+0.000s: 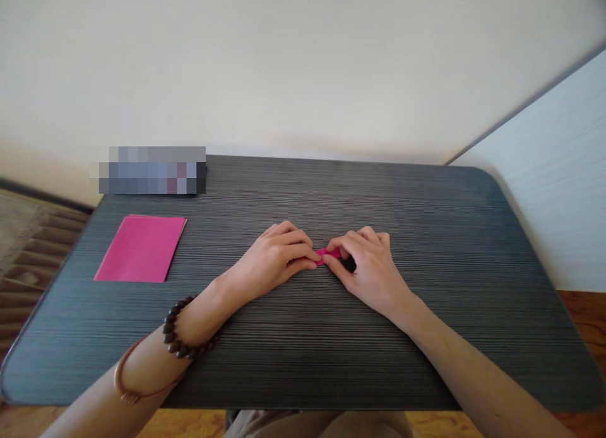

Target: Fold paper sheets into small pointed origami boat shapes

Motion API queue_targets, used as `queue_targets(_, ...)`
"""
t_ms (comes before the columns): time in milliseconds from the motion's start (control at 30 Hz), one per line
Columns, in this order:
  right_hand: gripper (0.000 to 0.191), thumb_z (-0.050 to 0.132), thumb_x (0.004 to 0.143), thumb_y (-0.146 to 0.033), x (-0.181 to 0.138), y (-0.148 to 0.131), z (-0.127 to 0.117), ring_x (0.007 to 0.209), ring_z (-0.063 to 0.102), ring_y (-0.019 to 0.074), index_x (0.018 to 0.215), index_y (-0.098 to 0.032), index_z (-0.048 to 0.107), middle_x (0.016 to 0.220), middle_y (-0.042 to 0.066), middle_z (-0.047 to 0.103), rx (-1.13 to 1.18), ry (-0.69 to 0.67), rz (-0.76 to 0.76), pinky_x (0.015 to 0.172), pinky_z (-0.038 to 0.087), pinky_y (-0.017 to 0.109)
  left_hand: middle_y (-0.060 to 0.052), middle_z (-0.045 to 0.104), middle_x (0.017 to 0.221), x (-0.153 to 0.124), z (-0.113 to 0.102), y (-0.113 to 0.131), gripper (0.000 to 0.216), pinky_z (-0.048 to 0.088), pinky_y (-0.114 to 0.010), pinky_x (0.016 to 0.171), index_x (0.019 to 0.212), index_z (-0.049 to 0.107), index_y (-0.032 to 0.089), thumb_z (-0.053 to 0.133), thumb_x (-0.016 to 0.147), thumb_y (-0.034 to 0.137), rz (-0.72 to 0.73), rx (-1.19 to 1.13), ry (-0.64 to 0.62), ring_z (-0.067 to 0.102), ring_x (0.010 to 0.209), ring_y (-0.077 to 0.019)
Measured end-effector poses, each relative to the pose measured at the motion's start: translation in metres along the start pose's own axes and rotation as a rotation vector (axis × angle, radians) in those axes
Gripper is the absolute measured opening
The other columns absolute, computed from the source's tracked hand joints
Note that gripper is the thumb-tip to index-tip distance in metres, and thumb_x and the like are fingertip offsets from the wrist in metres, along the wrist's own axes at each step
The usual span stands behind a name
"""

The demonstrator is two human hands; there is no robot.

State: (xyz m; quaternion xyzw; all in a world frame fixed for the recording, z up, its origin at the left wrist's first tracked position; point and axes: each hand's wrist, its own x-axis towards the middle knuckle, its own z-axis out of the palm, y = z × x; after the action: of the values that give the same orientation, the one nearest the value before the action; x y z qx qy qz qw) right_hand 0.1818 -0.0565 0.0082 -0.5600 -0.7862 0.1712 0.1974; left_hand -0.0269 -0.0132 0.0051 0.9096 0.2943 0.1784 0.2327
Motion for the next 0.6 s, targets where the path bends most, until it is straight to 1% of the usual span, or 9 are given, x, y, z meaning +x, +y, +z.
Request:
queue_targets(67,0.014,0.057,0.087,-0.037,0.001,0.001,-0.001,0.080,0.048,0.0180,0.088,-0.023,0.060,0.077,-0.001,0.061,0.025,-0.025,0.035,0.074,0.028,0.035,-0.002,0.064,0.095,0.001,-0.001,0.001,0.019,0.041,-0.034,0.084,0.095,0.069,0.024,0.053,0.090,0.033,-0.010,0.002,-0.009,0.049,0.091,-0.0175)
queue_targets(167,0.011,0.060,0.085,-0.035,0.004,0.004,-0.006,0.079,0.049,0.0173,0.088,-0.024,0.059,0.076,-0.002,0.059,0.090,-0.099,0.101,0.073,0.029,0.033,-0.003,0.064,0.095,0.002,-0.003,0.001,0.019,0.041,-0.035,0.085,0.094,0.068,0.024,0.053,0.090,0.033,-0.026,0.003,-0.037,0.048,0.091,-0.0179)
queue_targets(300,0.004,0.057,0.086,-0.027,0.005,0.007,-0.012,0.081,0.051,0.0167,0.089,-0.025,0.060,0.076,-0.002,0.059,0.151,-0.159,0.106,0.075,0.029,0.033,-0.002,0.063,0.096,0.003,-0.005,0.002,0.019,0.040,-0.034,0.087,0.098,0.067,0.025,0.051,0.091,0.033,-0.043,0.009,-0.063,0.048,0.093,-0.0177)
queue_targets(400,0.008,0.054,0.086,-0.022,0.004,0.005,-0.010,0.079,0.050,0.0161,0.089,-0.025,0.060,0.075,-0.002,0.059,0.137,-0.124,0.099,0.074,0.029,0.032,-0.002,0.061,0.098,0.004,-0.005,0.003,0.019,0.039,-0.034,0.088,0.100,0.066,0.025,0.051,0.091,0.032,-0.039,0.013,-0.071,0.047,0.095,-0.0178)
queue_targets(500,0.006,0.055,0.085,-0.024,0.003,0.003,-0.006,0.077,0.050,0.0164,0.087,-0.023,0.061,0.073,-0.001,0.058,0.087,-0.058,0.098,0.072,0.029,0.032,-0.003,0.059,0.100,0.004,-0.005,0.002,0.020,0.038,-0.034,0.089,0.101,0.066,0.025,0.051,0.091,0.033,-0.036,0.017,-0.062,0.046,0.095,-0.0178)
queue_targets(600,0.006,0.056,0.085,-0.026,0.004,0.003,-0.007,0.078,0.050,0.0165,0.086,-0.024,0.062,0.073,-0.001,0.058,0.102,-0.082,0.113,0.072,0.029,0.032,-0.003,0.056,0.101,0.003,-0.005,0.001,0.019,0.036,-0.035,0.088,0.102,0.066,0.028,0.053,0.090,0.034,-0.071,0.047,-0.071,0.045,0.097,-0.0188)
